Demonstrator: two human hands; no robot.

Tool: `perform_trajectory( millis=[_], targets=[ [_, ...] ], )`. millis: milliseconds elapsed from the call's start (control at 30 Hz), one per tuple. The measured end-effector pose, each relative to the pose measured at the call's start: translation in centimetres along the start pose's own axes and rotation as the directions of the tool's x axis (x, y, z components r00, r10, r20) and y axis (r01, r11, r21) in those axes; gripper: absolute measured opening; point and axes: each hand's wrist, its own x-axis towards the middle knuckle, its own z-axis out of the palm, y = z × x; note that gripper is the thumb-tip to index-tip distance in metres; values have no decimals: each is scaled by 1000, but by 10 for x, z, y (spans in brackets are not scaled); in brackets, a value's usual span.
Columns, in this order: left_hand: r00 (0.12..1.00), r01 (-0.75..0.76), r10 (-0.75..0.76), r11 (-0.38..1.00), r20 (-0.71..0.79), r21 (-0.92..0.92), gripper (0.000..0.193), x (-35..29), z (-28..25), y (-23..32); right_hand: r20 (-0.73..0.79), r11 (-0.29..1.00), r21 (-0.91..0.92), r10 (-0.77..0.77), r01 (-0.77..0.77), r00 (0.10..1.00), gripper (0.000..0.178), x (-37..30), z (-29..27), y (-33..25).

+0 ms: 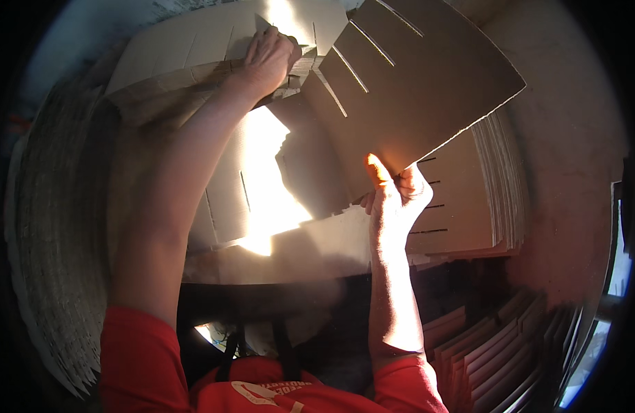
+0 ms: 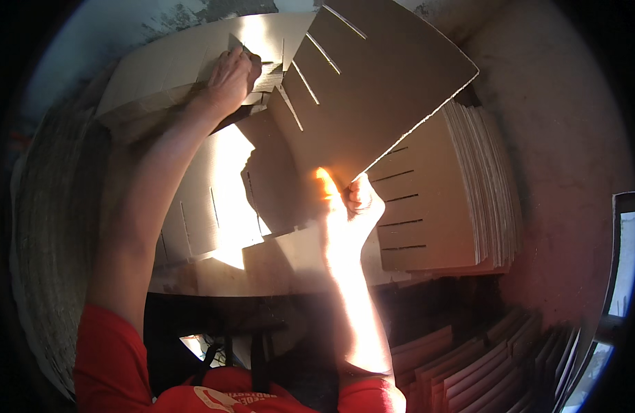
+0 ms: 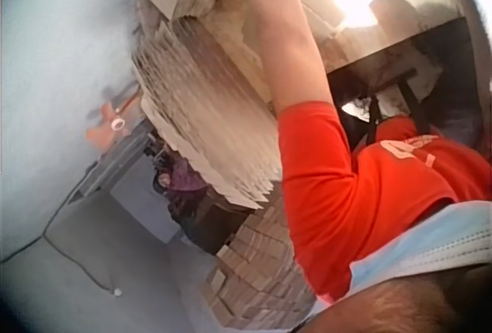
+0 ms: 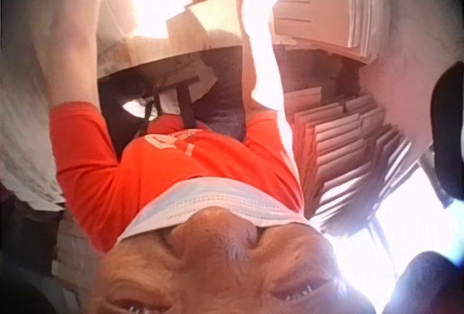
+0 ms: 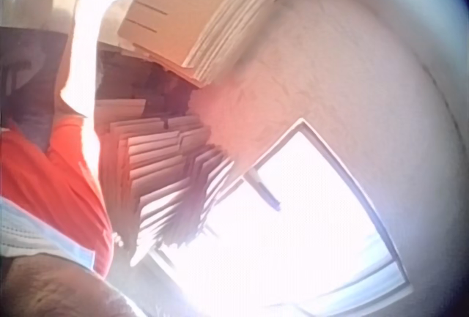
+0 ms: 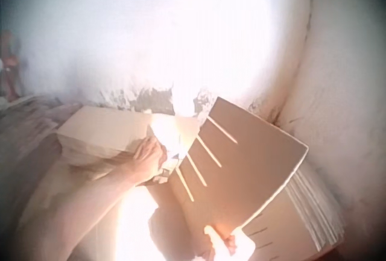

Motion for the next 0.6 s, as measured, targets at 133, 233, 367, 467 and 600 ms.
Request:
perform_trajectory(
  millis=[133,233,367,467,600],
  targets=[
    [998,-58,59,992,4,-116,19,-1,-1,-5,6,999,-27,-20,20,1000,8,-2,2,1],
    [966,-228,232,972,-109,55,19,-13,0,-14,11,999,27,33,-33,999,24,-5,5,-8],
    [857,-377,432,897,-282,230,19,-29,-12,-17,22,999,46,15,-16,1000,29,-5,3,-10],
    [866,-362,474,813,-160,456,33,-43,-14,-7,36,999,29,24,-25,999,26,-6,4,-17],
    [877,-440,479,770,37,461,41,-50,-9,28,49,1000,-13,10,-9,999,24,-4,1,-9]
  ],
)
